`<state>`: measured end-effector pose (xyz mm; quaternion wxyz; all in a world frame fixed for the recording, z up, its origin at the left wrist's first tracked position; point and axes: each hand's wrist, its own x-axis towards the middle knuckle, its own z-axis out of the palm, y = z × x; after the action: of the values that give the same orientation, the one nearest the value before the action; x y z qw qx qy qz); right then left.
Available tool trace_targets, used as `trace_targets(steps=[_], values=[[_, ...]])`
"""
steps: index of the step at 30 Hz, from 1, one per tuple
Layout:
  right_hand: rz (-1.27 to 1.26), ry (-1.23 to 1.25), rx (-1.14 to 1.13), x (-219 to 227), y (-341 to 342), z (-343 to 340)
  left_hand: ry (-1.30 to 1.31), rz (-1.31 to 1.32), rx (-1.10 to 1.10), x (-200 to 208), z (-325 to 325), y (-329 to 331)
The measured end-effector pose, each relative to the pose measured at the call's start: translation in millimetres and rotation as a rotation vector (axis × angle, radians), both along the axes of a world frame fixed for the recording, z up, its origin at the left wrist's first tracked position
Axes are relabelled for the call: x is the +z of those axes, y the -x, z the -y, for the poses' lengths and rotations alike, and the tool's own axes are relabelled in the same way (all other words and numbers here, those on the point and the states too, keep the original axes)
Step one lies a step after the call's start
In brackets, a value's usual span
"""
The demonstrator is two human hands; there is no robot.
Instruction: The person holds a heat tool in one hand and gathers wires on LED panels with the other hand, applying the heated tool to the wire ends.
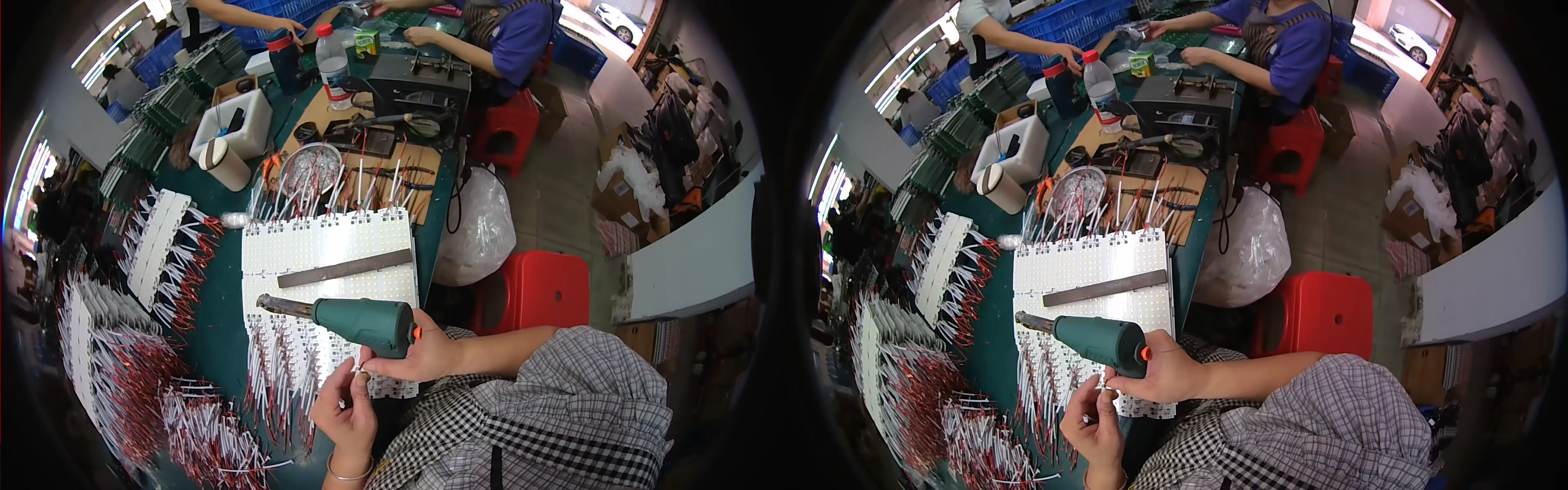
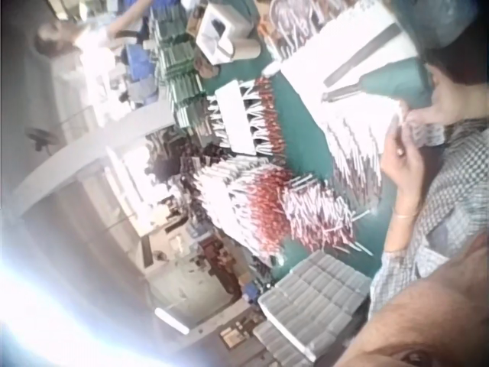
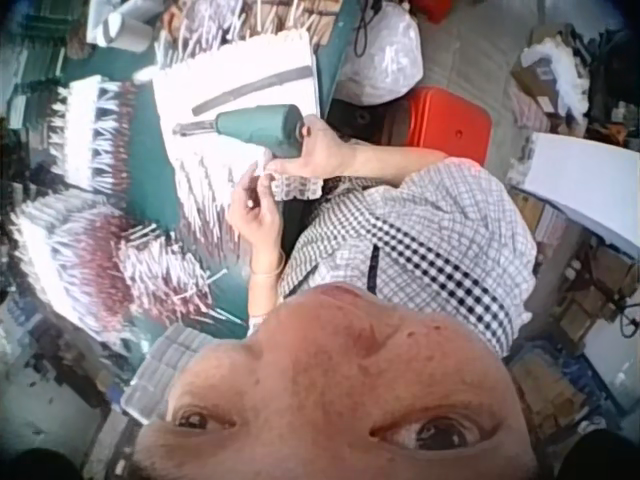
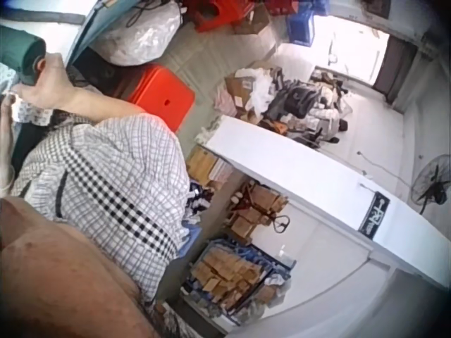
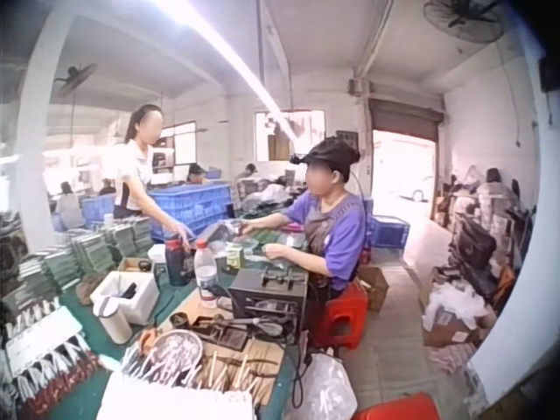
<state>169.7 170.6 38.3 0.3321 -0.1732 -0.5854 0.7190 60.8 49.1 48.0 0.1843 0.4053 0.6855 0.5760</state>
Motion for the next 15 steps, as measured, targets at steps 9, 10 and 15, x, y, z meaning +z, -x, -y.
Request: trace_targets(steps=[9, 10, 15], values=[[-0.047, 0.007, 0.001, 3, 1, 5, -0.037, -0.251, -0.032, 11, -1, 4], [-0.038, 0.007, -0.012, 3, 0, 7, -0.031, -0.25, -0.023, 11, 2, 3], [-0.04, 0.052, 0.007, 2, 3, 5, -0.022, -0.144, -0.022, 9, 4, 2]])
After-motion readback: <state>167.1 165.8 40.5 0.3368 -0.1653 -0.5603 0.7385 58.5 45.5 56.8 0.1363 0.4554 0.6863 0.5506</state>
